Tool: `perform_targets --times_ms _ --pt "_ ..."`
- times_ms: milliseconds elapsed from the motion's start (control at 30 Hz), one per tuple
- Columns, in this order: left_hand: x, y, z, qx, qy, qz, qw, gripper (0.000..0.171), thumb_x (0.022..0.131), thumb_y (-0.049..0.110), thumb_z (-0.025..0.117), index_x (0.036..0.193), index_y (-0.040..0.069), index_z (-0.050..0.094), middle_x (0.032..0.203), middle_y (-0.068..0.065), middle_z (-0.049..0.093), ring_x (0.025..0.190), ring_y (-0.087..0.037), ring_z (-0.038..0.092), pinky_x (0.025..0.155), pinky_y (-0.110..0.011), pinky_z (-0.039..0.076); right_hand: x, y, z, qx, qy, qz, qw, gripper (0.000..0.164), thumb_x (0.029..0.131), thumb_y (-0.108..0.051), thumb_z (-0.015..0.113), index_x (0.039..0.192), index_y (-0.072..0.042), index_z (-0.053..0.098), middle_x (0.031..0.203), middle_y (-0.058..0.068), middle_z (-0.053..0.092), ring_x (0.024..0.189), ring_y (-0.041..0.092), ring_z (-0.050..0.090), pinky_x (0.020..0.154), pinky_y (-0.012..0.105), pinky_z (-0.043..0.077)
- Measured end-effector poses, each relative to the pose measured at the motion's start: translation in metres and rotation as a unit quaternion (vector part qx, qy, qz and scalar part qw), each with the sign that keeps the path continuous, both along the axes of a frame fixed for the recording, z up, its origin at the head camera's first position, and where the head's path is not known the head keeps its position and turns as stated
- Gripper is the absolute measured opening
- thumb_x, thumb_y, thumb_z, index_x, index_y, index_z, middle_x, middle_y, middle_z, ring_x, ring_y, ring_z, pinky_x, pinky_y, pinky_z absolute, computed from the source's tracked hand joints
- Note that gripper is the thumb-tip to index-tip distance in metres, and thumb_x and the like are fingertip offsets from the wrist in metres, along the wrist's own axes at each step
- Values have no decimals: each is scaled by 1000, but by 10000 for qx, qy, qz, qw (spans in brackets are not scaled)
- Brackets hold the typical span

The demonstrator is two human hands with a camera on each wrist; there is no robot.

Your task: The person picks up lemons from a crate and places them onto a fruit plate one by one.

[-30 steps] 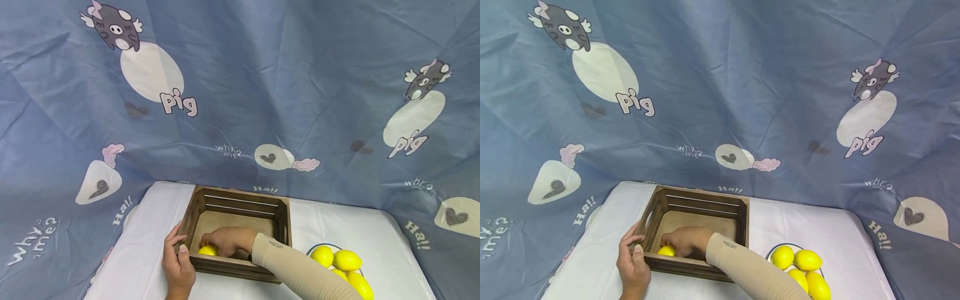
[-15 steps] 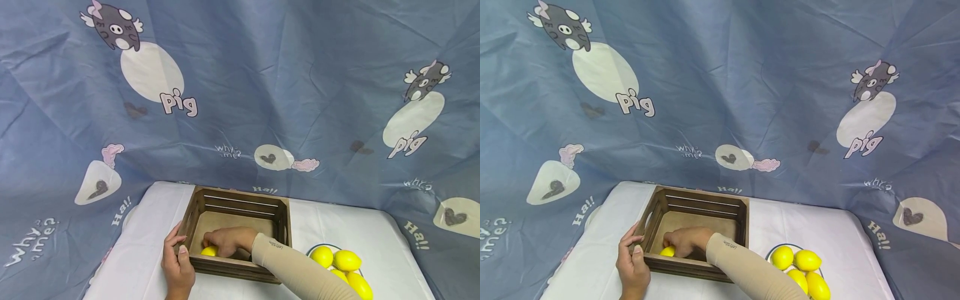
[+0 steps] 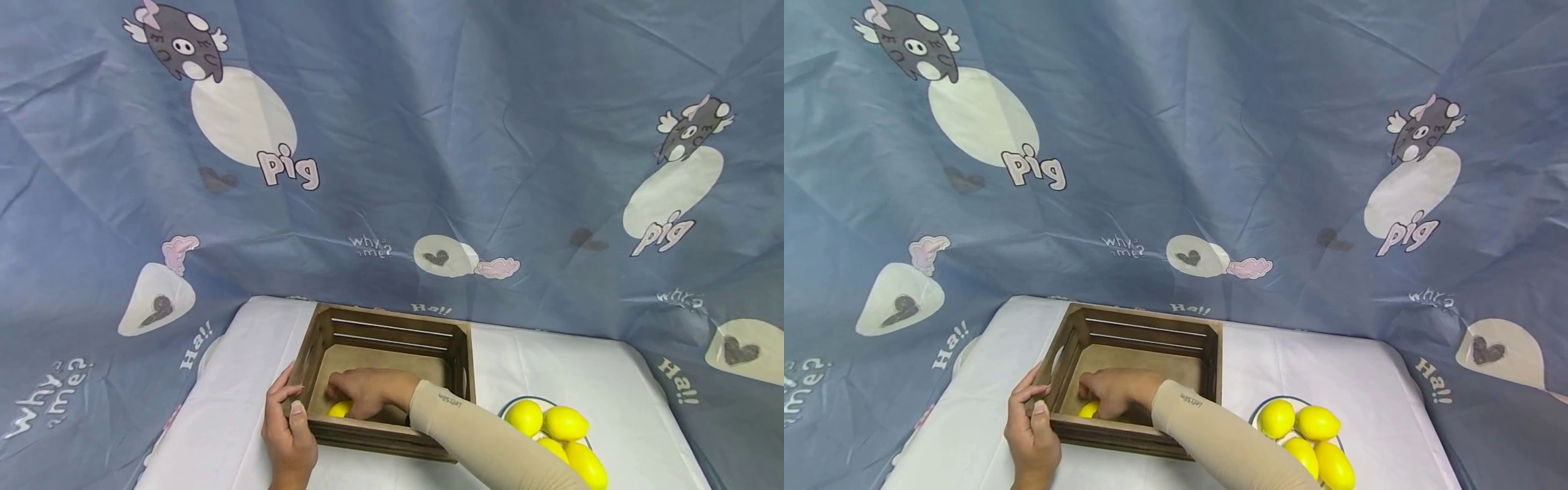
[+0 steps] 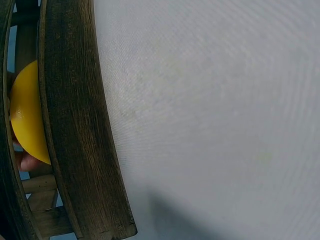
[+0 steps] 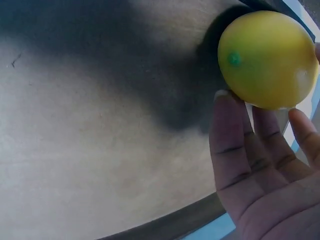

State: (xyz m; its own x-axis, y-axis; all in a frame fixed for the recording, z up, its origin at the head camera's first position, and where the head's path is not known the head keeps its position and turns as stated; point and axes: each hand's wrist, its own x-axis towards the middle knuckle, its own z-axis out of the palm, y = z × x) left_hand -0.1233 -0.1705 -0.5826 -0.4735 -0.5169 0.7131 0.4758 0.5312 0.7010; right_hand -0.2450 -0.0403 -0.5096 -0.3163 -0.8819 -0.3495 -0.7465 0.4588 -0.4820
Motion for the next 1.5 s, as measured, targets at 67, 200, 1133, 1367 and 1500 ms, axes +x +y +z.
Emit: perform_targets --times_ms 67,200,1133,1367,1500 --pt "0 0 0 -9 8 11 10000 23 96 0 42 104 -12 59 136 -29 62 118 -18 60 105 -21 39 0 0 0 113 -96 23 9999 42 83 -5 77 122 -14 63 99 -9 61 86 5 55 79 17 46" --pt "-1 0 0 -8 44 47 10000 23 96 1 42 104 -12 59 136 -29 62 113 -19 60 101 -20 40 1 1 -1 402 -275 34 9988 45 84 -2 76 125 -18 64 105 -10 64 89 5 56 85 18 47" --pt "-1 0 0 22 -40 25 10000 22 95 0 43 105 -12 59 137 -27 62 119 -17 59 103 -21 40 -2 2 5 152 403 -315 9986 48 84 -24 83 125 -15 59 89 -8 60 78 6 56 72 17 46" --pt "-1 1 0 40 -131 43 9999 23 94 0 42 105 -11 59 138 -26 62 120 -16 59 102 -20 40 -6 3 6 27 333 -398 9987 50 83 -26 83 126 -16 59 93 -8 59 80 7 55 73 19 46" --pt "-1 1 -1 25 -131 36 9999 23 95 0 42 105 -12 59 137 -27 62 121 -17 60 102 -20 41 -6 4 5 -87 197 -421 9989 50 83 -24 83 127 -16 59 96 -7 59 82 7 55 74 20 47"
